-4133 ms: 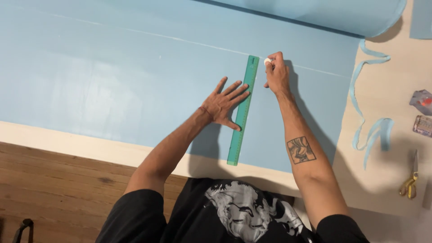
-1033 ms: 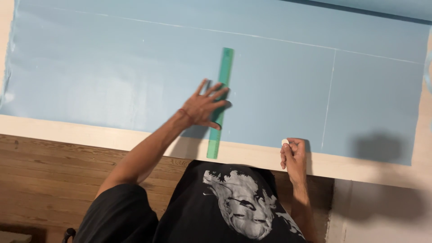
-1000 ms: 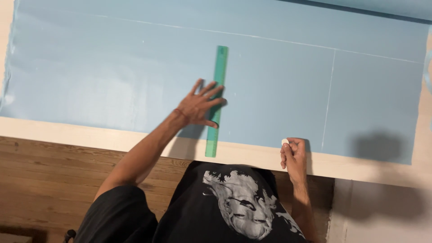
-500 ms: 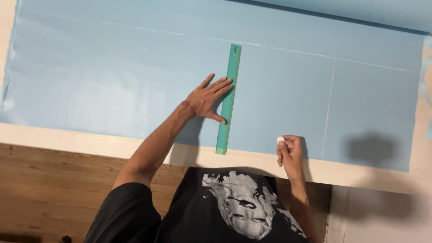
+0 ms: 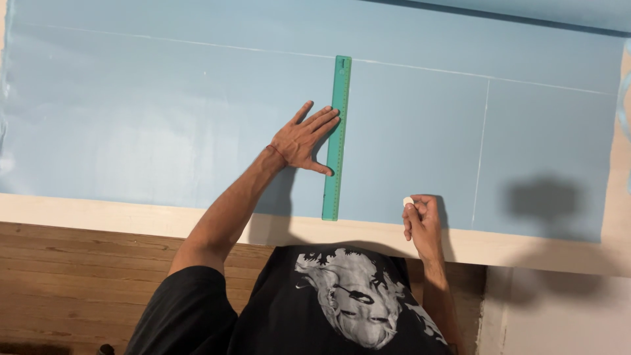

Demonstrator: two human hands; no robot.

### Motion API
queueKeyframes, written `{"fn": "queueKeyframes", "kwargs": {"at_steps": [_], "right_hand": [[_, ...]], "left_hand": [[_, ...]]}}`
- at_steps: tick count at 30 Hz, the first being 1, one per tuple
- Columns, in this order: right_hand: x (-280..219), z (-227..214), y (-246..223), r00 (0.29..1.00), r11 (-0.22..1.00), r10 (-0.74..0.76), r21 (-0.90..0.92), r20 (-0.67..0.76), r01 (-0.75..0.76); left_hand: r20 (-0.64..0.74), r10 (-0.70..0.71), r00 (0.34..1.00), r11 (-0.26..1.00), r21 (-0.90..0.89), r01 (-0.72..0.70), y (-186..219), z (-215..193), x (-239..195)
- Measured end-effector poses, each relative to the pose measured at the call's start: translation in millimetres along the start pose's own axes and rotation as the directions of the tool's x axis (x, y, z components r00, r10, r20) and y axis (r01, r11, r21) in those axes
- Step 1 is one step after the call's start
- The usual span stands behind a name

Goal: Marking layout lines on a sheet of blue material using a ruler and chalk on a cutting table.

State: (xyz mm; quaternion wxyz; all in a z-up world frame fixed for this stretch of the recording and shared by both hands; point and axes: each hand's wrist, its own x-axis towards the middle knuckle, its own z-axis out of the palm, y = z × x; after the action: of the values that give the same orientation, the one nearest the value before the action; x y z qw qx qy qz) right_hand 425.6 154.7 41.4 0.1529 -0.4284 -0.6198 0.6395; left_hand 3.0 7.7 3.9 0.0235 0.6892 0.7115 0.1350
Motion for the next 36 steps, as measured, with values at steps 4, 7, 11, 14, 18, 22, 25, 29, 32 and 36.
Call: {"fn": "queueKeyframes", "kwargs": {"at_steps": [4, 7, 11, 14, 18, 22, 25, 29, 32, 36], "right_hand": [[-2.8, 1.3, 1.5, 1.0, 1.0, 0.015, -0.015, -0.008, -0.015], [-1.2, 2.9, 1.6, 1.0, 1.0, 0.008, -0.008, -0.001, -0.008], [-1.1, 6.3, 0.1, 1.0, 1.0, 0.001, -0.002, -0.001, -0.001], [-3.2, 6.4, -0.9, 1.0, 1.0, 0.002, 0.001, 0.005, -0.002], [-1.2, 5.6, 1.9, 1.0, 1.0, 0.0, 0.009, -0.006, 0.0], [0.5, 4.0, 4.7, 1.0, 1.0, -0.003, 0.017, -0.009, 0.004], [-0.1, 4.2, 3.1, 1.0, 1.0, -0.014, 0.019, 0.004, 0.013], [-1.2, 5.4, 1.1, 1.0, 1.0, -0.002, 0.013, -0.002, 0.002], [-0.4, 6.9, -0.2, 1.0, 1.0, -0.002, 0.012, -0.006, 0.002], [-1.0, 7.6, -3.0, 1.0, 1.0, -0.003, 0.001, 0.003, 0.003]], "left_hand": [[-0.002, -0.004, 1.0, 1.0, -0.007, 0.004, 0.8, -1.7, -1.6], [-0.012, 0.005, 1.0, 1.0, -0.018, -0.006, -0.7, -3.0, -0.5], [-0.017, 0.011, 1.0, 0.999, -0.039, -0.012, -3.1, -2.3, 0.4], [-0.019, 0.011, 1.0, 0.999, -0.051, -0.012, -0.6, -1.9, -1.0], [-0.013, 0.011, 1.0, 0.998, -0.062, -0.012, -2.7, -2.4, 1.1], [-0.007, 0.017, 1.0, 0.999, -0.05, -0.017, -3.9, -3.4, 2.0], [-0.001, 0.014, 1.0, 0.998, -0.067, -0.014, -3.8, -4.8, 1.0], [0.007, 0.01, 1.0, 0.998, -0.068, -0.009, -3.3, -3.1, 1.2], [0.009, 0.007, 1.0, 0.998, -0.064, -0.007, -4.3, -3.3, 2.3], [0.005, 0.01, 1.0, 0.998, -0.056, -0.01, -3.9, -1.6, 1.6]]}}
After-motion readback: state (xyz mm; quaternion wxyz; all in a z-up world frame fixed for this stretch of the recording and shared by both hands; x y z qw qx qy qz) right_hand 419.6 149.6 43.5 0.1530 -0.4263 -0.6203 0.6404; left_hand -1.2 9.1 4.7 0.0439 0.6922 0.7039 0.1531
